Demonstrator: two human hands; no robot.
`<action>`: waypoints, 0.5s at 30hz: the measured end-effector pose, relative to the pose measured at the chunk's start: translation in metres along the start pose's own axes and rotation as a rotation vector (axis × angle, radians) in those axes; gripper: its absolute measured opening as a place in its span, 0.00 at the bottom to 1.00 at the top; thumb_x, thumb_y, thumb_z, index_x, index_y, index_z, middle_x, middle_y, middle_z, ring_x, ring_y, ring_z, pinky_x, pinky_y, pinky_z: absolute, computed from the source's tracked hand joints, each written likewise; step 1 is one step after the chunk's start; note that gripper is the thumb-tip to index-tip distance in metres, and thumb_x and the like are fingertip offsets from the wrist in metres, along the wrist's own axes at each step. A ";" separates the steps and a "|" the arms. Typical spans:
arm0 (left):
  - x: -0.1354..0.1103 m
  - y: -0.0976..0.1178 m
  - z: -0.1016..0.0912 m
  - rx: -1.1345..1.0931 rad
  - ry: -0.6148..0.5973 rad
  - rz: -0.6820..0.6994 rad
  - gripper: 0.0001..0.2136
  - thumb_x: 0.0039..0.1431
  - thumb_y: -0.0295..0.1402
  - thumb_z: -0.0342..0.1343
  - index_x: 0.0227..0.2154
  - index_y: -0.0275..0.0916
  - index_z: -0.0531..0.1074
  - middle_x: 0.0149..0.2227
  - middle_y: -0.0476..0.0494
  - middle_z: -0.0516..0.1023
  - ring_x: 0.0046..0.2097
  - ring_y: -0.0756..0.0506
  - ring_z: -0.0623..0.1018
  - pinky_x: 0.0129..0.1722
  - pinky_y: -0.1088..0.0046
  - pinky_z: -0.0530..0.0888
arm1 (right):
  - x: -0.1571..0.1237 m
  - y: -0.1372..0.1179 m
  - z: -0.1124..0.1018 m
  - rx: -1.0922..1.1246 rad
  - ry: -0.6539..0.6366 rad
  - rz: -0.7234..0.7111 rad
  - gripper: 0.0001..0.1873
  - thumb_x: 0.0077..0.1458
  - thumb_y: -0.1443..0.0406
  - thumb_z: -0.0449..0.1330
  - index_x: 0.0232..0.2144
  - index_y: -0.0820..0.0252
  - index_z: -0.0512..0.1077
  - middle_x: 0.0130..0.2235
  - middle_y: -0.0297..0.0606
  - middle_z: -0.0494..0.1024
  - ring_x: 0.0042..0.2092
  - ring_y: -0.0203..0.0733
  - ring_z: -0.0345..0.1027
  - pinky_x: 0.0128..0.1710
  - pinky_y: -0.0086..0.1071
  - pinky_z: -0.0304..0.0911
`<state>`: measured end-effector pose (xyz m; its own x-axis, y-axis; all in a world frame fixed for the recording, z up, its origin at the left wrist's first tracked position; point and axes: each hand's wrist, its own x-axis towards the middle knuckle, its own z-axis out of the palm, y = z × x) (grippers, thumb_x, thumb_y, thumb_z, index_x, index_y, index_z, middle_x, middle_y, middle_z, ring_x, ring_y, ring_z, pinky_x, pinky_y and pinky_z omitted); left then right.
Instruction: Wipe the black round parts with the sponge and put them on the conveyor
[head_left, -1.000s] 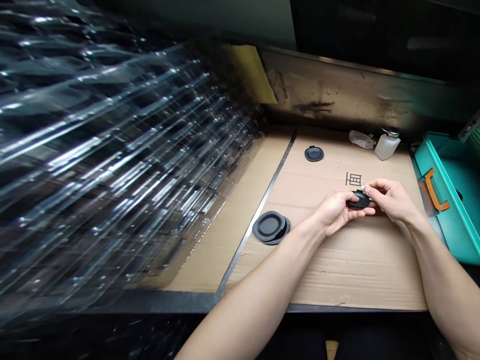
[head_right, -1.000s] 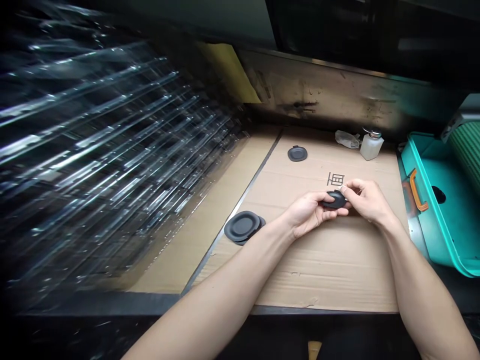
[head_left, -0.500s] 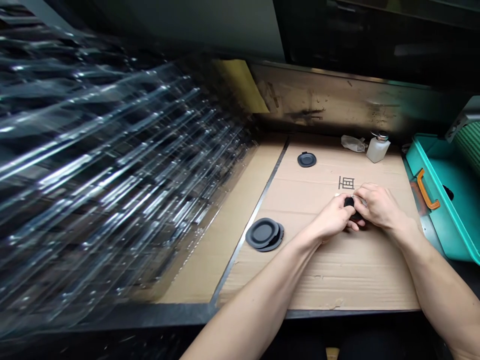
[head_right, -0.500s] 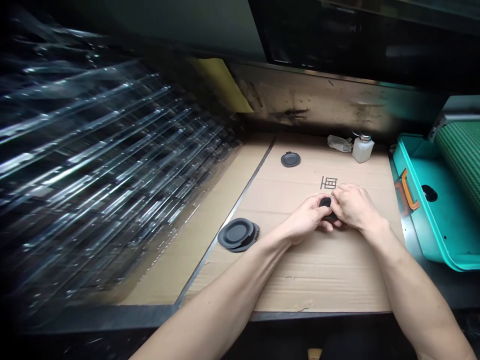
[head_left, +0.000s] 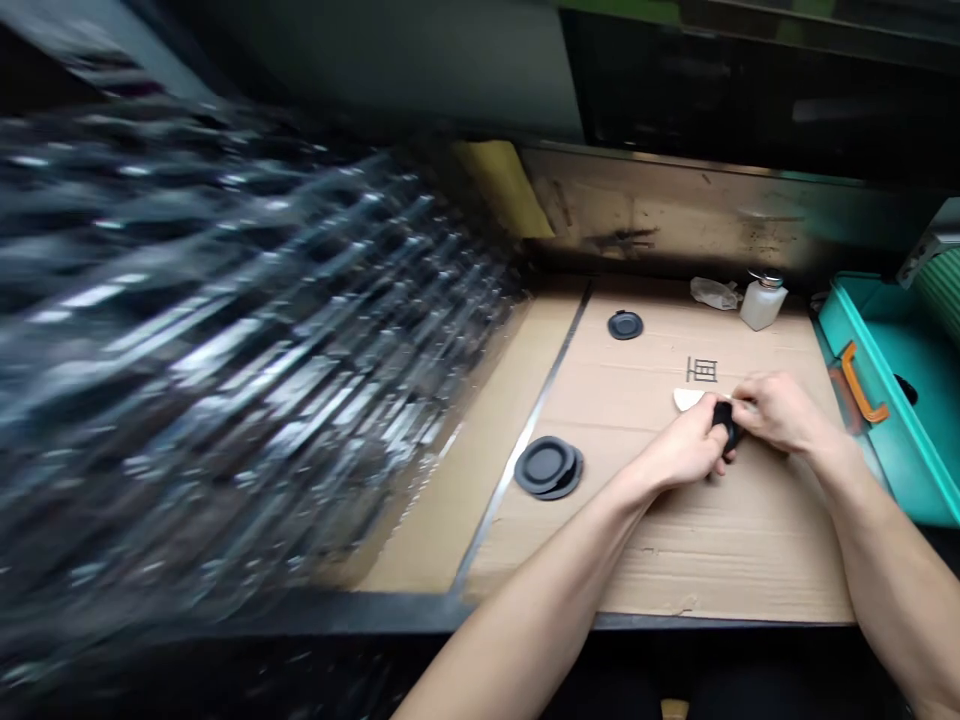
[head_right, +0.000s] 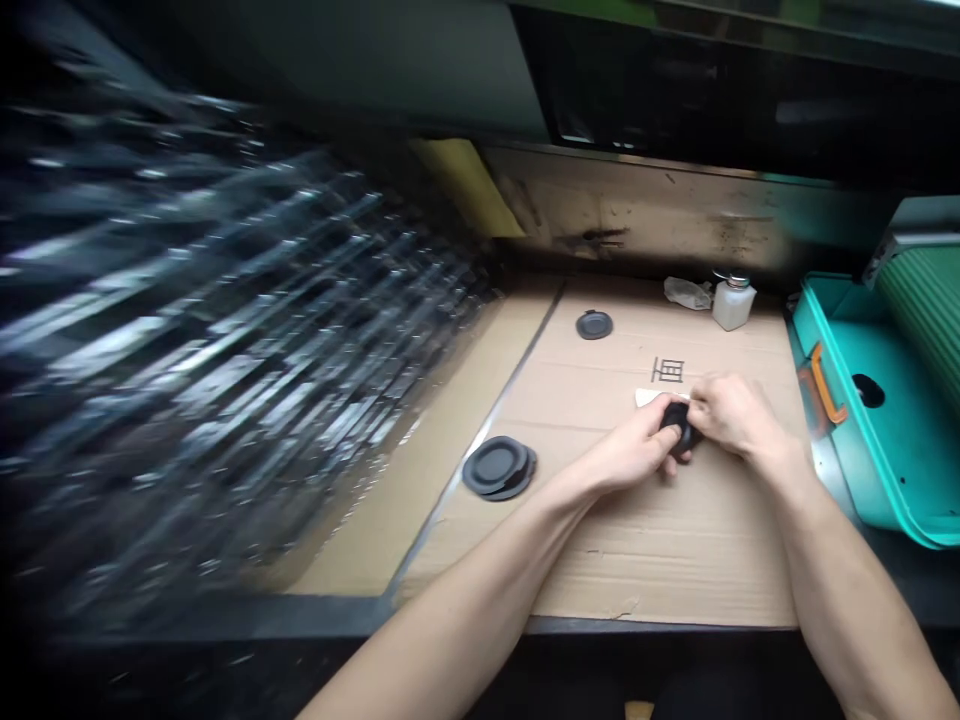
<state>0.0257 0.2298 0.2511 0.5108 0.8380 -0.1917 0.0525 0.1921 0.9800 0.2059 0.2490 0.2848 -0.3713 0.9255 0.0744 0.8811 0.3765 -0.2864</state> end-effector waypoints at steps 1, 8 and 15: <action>-0.003 0.005 -0.001 -0.035 0.032 0.018 0.15 0.63 0.24 0.49 0.52 0.37 0.66 0.35 0.42 0.77 0.26 0.49 0.79 0.22 0.78 0.73 | 0.000 0.007 -0.002 0.084 0.029 -0.020 0.12 0.58 0.63 0.57 0.32 0.56 0.81 0.34 0.38 0.82 0.35 0.41 0.74 0.35 0.30 0.62; -0.090 0.040 -0.062 0.018 0.361 0.167 0.24 0.59 0.31 0.61 0.58 0.41 0.69 0.43 0.41 0.77 0.26 0.53 0.75 0.24 0.80 0.72 | 0.011 0.064 0.015 0.024 0.251 0.261 0.17 0.61 0.55 0.55 0.39 0.56 0.81 0.38 0.40 0.82 0.41 0.47 0.74 0.40 0.35 0.63; -0.144 0.018 -0.159 0.436 0.391 -0.150 0.24 0.51 0.43 0.66 0.49 0.40 0.69 0.33 0.48 0.77 0.27 0.48 0.75 0.26 0.73 0.74 | 0.013 0.058 0.039 -0.226 0.193 0.355 0.19 0.66 0.59 0.49 0.43 0.58 0.79 0.48 0.48 0.77 0.51 0.50 0.68 0.51 0.40 0.59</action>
<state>-0.1833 0.1939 0.2872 0.1217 0.9595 -0.2541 0.4889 0.1649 0.8566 0.2406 0.2817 0.2321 0.0072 0.9814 0.1921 0.9936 0.0147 -0.1123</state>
